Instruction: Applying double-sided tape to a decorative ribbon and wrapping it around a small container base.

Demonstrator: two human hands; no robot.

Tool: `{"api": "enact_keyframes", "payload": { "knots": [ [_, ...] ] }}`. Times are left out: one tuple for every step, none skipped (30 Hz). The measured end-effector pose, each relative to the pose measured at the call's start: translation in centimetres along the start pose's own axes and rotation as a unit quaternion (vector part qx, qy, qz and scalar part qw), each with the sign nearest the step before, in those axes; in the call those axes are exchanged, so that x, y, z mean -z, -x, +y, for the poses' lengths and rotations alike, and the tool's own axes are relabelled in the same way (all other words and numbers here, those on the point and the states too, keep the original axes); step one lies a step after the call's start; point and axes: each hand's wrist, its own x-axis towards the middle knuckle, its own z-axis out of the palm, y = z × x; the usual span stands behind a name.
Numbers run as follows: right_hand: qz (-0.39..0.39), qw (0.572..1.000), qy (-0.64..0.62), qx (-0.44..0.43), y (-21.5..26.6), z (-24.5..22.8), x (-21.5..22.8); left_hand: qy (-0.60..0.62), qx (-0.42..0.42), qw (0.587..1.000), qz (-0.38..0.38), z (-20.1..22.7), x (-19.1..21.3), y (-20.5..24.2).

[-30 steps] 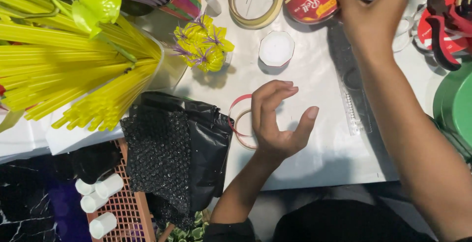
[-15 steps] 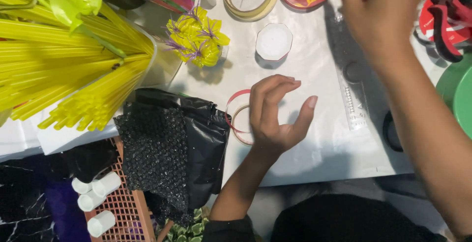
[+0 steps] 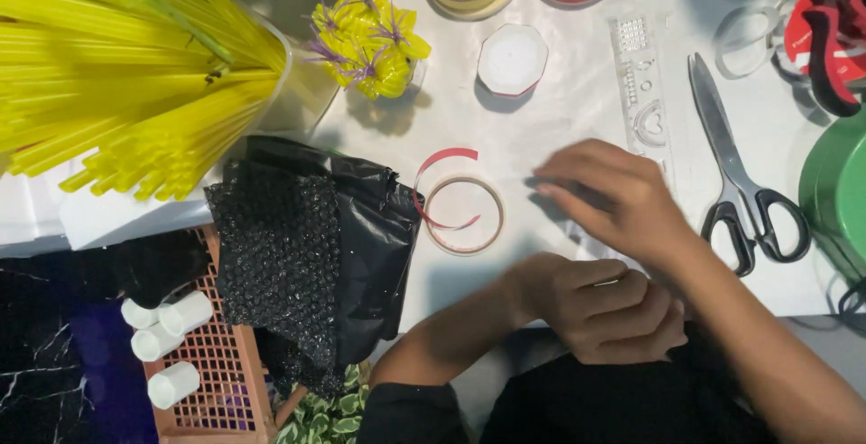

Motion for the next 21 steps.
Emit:
{"api": "enact_keyframes", "payload": {
  "knots": [
    [0.0,1.0,0.0,0.002,-1.1,0.3,-0.9,-0.001,-0.001,1.0,-0.001,-0.2,0.2,0.0],
    [0.01,0.999,0.03,0.02,-2.2,0.6,-1.8,-0.017,0.001,1.0,0.002,-0.3,0.4,-0.1],
    [0.019,0.997,0.06,0.036,-3.2,0.8,-2.8,-0.03,0.004,1.0,0.005,-0.4,0.6,-0.1],
    [0.019,0.997,0.06,0.036,-3.4,1.6,-3.9,-0.03,0.004,1.0,0.005,-0.4,0.7,0.0],
    [0.005,0.996,0.084,0.015,-3.7,2.5,-5.0,-0.024,0.022,0.999,0.012,-0.4,0.8,0.1],
    [-0.01,0.994,0.107,-0.006,-4.0,3.3,-6.0,-0.018,0.04,0.999,0.02,-0.5,0.9,0.2],
    [-0.009,0.994,0.107,-0.007,-4.4,2.7,-6.1,-0.018,0.04,0.999,0.02,-0.6,1.2,0.2],
    [-0.027,0.993,0.114,-0.012,-4.8,2.1,-6.3,-0.013,0.055,0.998,0.006,-0.7,1.5,0.3],
    [-0.046,0.991,0.122,-0.016,-5.2,1.5,-6.3,-0.008,0.069,0.998,-0.007,-0.9,1.8,0.3],
    [-0.045,0.991,0.123,-0.016,-5.1,1.3,-5.8,-0.009,0.069,0.998,-0.006,-0.5,1.5,0.7],
    [0.003,0.996,0.086,-0.01,-4.9,1.0,-5.4,-0.02,0.128,0.991,0.016,0.0,1.4,1.1],
    [0.051,0.997,0.049,-0.006,-4.7,0.7,-5.0,-0.03,0.187,0.981,0.037,0.5,1.2,1.5],
    [0.049,0.998,0.049,-0.006,-3.7,1.1,-3.7,-0.031,0.188,0.981,0.038,-0.7,1.7,1.3],
    [0.067,0.997,0.049,-0.005,-2.6,1.5,-2.5,-0.195,0.223,0.954,0.034,-1.9,2.1,1.0],
    [0.085,0.995,0.05,-0.005,-1.5,1.9,-1.1,-0.352,0.252,0.901,0.029,-3.0,2.5,0.7],
    [0.085,0.995,0.051,-0.005,-1.2,0.2,0.0,-0.352,0.253,0.901,0.03,-3.3,3.5,0.9],
    [0.075,0.994,0.077,-0.028,-0.9,-1.5,1.2,-0.243,0.34,0.907,-0.052,-3.5,4.4,1.0],
    [0.064,0.991,0.102,-0.05,-0.6,-3.2,2.5,-0.128,0.42,0.889,-0.131,-3.8,5.2,1.1],
    [0.066,0.991,0.102,-0.051,0.2,-3.4,3.2,-0.127,0.419,0.889,-0.132,-3.8,5.3,1.5],
    [0.065,0.99,0.11,-0.062,1.1,-3.6,3.8,-0.011,0.443,0.887,-0.127,-3.7,5.5,1.9],
    [0.066,0.988,0.118,-0.072,1.9,-3.8,4.4,0.104,0.46,0.873,-0.122,-3.7,5.7,2.3]
  ]
}}
